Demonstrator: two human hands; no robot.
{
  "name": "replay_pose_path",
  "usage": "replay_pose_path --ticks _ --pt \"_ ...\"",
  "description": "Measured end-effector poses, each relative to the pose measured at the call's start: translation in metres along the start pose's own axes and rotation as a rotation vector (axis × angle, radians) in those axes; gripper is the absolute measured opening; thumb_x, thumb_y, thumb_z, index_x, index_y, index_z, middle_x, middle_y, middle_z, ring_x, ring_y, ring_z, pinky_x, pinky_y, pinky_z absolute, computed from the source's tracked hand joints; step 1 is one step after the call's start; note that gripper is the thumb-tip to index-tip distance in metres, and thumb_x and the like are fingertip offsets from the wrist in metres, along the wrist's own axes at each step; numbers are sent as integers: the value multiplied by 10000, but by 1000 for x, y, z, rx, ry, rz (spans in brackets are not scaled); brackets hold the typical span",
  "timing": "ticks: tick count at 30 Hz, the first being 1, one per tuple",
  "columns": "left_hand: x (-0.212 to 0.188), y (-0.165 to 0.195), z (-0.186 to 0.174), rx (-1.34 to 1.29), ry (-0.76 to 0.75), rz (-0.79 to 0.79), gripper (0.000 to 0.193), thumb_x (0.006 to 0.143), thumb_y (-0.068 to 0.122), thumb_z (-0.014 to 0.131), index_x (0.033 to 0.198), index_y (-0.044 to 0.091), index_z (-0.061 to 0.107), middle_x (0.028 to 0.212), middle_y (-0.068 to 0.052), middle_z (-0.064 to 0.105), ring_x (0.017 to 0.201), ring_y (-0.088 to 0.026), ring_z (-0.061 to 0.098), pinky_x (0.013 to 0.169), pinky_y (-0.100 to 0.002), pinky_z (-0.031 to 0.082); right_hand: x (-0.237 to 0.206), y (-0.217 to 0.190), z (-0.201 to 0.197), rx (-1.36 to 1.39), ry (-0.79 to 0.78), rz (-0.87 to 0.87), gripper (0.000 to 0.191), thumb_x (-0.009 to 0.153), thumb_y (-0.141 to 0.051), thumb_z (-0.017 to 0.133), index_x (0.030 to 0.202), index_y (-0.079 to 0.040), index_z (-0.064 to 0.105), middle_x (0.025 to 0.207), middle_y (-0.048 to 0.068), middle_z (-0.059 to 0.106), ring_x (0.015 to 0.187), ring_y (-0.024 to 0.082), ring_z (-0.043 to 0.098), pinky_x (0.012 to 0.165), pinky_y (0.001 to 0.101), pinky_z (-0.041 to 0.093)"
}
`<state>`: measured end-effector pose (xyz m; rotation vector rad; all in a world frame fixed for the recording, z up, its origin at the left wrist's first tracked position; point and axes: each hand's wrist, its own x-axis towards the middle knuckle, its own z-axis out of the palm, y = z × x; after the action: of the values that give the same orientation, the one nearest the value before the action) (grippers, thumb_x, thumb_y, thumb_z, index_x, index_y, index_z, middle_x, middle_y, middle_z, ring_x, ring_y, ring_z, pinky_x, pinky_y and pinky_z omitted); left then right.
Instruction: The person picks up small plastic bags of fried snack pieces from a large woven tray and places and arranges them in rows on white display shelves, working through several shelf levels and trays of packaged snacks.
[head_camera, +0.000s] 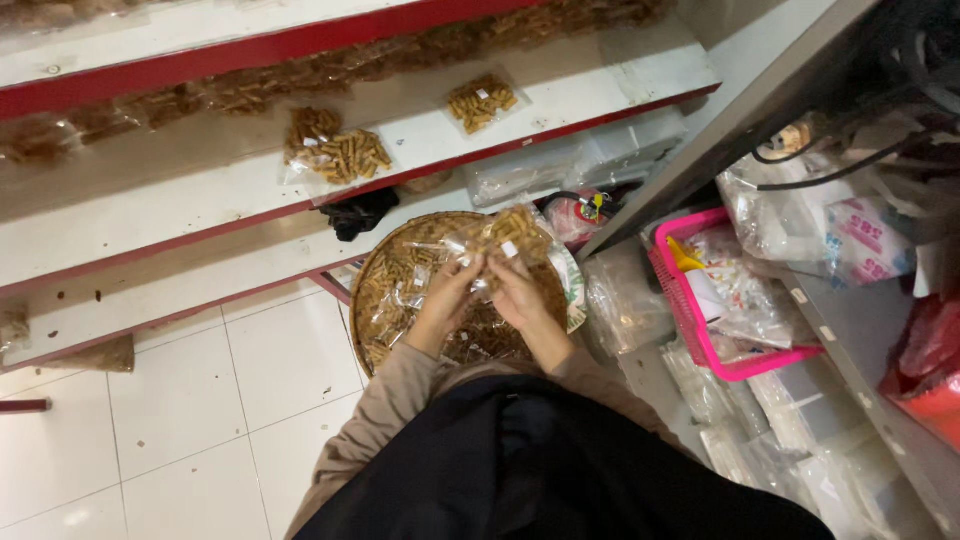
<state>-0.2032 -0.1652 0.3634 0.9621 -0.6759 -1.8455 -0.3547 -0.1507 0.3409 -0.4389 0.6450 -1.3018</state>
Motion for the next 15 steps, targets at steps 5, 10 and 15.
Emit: replay_pose_path --ticks 5,10,15 --pt "3 8 -12 -197 -88 16 265 1046 277 655 1142 38 592 1016 -109 700 894 -235 703 828 -408 616 -21 -31 9 -106 -51 40 473 951 -214 655 1389 -83 535 1298 122 663 1158 248 664 932 410 555" --pt "-5 50 -40 32 -284 -151 308 1025 275 585 1218 35 580 1052 -142 708 920 -258 744 805 -399 660 -28 -80 -15 73 -224 187 665 889 -359 669 1460 -75 478 1377 150 624 1225 283 647 1023 496 538" --pt "1 59 -29 -259 -430 -257 524 986 333 557 1357 -35 513 1156 -209 699 996 -282 741 801 -363 645 -19 -78 -39 -251 -114 167 424 973 -45 664 1379 19 560 1210 170 707 1049 296 702 880 491 598"
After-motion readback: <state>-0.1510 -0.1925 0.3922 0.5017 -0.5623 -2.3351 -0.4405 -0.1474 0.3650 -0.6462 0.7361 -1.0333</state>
